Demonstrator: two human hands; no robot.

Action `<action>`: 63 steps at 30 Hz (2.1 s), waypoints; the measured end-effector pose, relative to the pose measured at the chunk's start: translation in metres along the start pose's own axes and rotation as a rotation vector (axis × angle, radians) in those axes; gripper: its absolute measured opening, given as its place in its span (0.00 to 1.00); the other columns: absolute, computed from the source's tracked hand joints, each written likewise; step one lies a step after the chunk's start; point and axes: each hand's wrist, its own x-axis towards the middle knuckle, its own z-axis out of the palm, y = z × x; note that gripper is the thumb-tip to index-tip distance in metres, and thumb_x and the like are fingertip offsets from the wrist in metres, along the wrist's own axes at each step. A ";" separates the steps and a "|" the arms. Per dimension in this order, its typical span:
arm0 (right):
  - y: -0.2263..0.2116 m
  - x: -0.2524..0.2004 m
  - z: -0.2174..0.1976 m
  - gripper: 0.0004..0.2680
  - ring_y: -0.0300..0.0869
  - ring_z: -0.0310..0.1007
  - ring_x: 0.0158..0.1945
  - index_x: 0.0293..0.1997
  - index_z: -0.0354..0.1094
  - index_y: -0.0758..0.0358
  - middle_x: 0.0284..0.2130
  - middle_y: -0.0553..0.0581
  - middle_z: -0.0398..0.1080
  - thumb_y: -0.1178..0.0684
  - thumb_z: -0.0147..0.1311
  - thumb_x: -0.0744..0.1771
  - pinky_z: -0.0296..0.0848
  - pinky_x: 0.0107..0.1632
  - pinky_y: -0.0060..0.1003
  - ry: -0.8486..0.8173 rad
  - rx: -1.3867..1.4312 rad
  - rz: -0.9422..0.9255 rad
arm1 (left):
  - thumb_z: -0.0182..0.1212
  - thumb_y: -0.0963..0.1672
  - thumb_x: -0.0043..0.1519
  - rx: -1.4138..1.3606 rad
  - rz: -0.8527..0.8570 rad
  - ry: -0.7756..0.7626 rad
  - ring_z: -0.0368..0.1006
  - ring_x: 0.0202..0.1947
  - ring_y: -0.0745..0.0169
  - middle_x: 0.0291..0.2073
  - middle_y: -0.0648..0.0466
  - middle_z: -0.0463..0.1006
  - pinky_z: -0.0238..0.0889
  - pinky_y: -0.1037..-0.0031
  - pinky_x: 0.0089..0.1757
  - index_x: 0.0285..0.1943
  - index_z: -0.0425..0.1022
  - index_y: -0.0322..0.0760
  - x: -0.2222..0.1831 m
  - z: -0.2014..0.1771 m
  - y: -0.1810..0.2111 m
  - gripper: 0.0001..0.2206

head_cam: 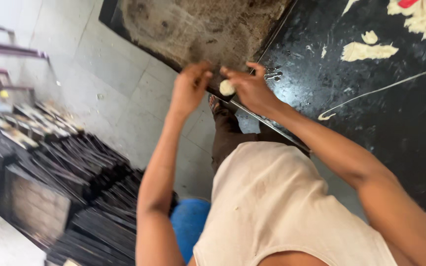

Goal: The person rolls small balls of dough by hand and places them onto a baking sheet, then spreads more dough onto a work surface, cuts it into strips using a scraper, and rolls additional dough balls to fill the tray.

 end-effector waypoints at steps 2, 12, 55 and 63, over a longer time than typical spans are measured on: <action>0.021 -0.011 -0.015 0.10 0.47 0.72 0.67 0.54 0.72 0.67 0.65 0.59 0.71 0.65 0.48 0.69 0.56 0.69 0.55 0.084 0.023 0.087 | 0.62 0.38 0.59 0.038 0.532 -0.038 0.73 0.52 0.36 0.52 0.37 0.77 0.68 0.56 0.51 0.58 0.76 0.27 0.020 0.024 -0.025 0.17; 0.125 -0.103 -0.167 0.05 0.61 0.75 0.46 0.45 0.73 0.70 0.43 0.64 0.74 0.67 0.60 0.67 0.74 0.52 0.48 0.505 -0.788 0.290 | 0.59 0.42 0.70 -0.100 0.494 -0.062 0.75 0.52 0.41 0.52 0.43 0.78 0.69 0.57 0.53 0.64 0.74 0.34 0.044 0.079 0.108 0.14; 0.030 -0.094 -0.206 0.18 0.37 0.77 0.47 0.53 0.69 0.62 0.44 0.51 0.73 0.71 0.61 0.60 0.80 0.50 0.35 0.419 0.976 0.979 | 0.67 0.35 0.60 -1.021 -0.037 -0.500 0.80 0.47 0.71 0.50 0.53 0.81 0.74 0.80 0.49 0.61 0.72 0.35 0.096 0.137 0.187 0.20; 0.005 -0.027 -0.205 0.08 0.39 0.79 0.43 0.52 0.79 0.64 0.45 0.54 0.76 0.60 0.66 0.68 0.76 0.46 0.35 0.302 0.117 0.528 | 0.63 0.41 0.72 -0.803 0.297 -0.539 0.76 0.48 0.66 0.46 0.51 0.82 0.71 0.75 0.53 0.59 0.76 0.24 0.059 0.104 0.178 0.12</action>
